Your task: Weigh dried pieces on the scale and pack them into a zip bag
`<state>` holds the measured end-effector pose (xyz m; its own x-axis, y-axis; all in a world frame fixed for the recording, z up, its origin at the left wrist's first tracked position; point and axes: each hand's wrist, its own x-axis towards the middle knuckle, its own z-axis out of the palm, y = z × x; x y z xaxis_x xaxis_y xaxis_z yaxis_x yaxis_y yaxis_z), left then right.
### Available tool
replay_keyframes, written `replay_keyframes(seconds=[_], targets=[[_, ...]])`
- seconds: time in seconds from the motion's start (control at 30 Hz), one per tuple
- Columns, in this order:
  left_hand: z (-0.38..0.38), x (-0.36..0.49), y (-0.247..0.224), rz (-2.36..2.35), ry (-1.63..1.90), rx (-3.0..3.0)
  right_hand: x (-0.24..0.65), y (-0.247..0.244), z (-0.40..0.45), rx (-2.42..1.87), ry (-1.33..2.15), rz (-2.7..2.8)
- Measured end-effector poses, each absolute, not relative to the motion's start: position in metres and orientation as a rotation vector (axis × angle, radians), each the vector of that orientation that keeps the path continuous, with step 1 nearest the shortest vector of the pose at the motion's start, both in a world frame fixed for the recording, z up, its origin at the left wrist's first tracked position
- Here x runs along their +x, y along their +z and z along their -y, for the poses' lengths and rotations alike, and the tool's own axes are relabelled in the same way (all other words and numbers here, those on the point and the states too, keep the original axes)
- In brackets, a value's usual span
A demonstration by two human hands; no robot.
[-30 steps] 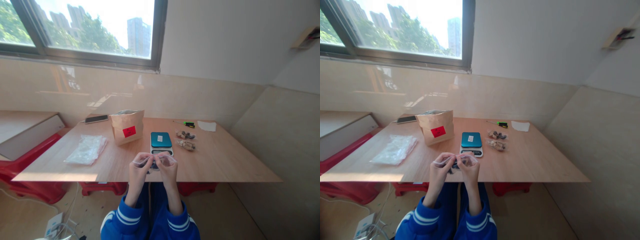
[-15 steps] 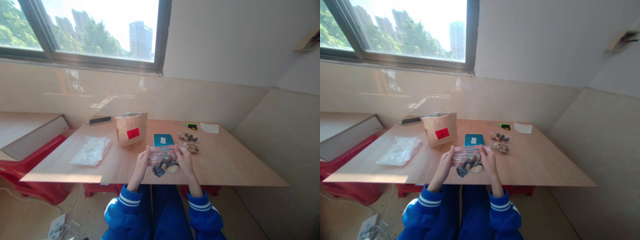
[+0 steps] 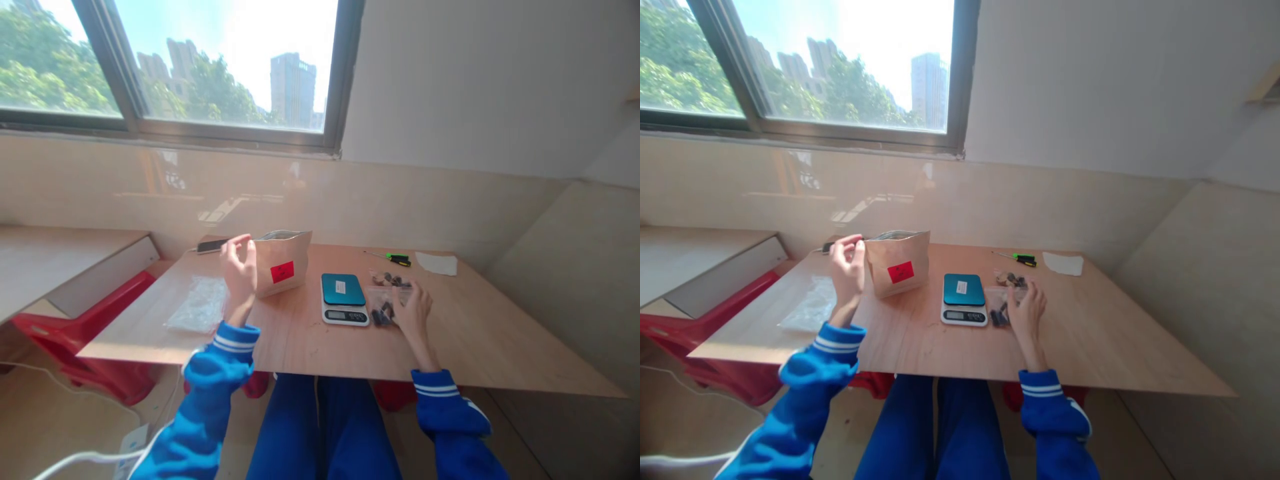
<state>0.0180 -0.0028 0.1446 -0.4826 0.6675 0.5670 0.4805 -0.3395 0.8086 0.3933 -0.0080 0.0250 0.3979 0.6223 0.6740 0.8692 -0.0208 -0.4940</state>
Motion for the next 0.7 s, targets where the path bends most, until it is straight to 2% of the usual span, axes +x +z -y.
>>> replay_keyframes(seconds=[0.1, 0.2, 0.37, 0.5, 0.6, 0.7], targets=[[-0.041, 0.010, 0.170, -1.730, 1.770, 1.666, 0.373, 0.015, 0.013, -1.837, -0.389, 1.383], [-0.067, 0.005, 0.176, -1.709, 1.477, 1.779, 0.370, 0.001, 0.006, -1.996, -0.243, 1.473], [-0.051, 0.003, 0.165, -1.574, 1.238, 1.898, 0.376, 0.002, -0.006, -2.069, -0.014, 1.496], [-0.011, 0.015, 0.158, -1.388, 1.066, 2.120, 0.335, 0.059, 0.010, -1.495, -0.053, 1.613], [0.015, 0.027, 0.151, -1.388, 1.018, 2.195, 0.277, 0.111, 0.033, -1.017, 0.063, 1.841], [0.030, 0.034, 0.142, -1.467, 1.068, 2.134, 0.226, 0.135, 0.050, -0.853, 0.043, 2.228]])
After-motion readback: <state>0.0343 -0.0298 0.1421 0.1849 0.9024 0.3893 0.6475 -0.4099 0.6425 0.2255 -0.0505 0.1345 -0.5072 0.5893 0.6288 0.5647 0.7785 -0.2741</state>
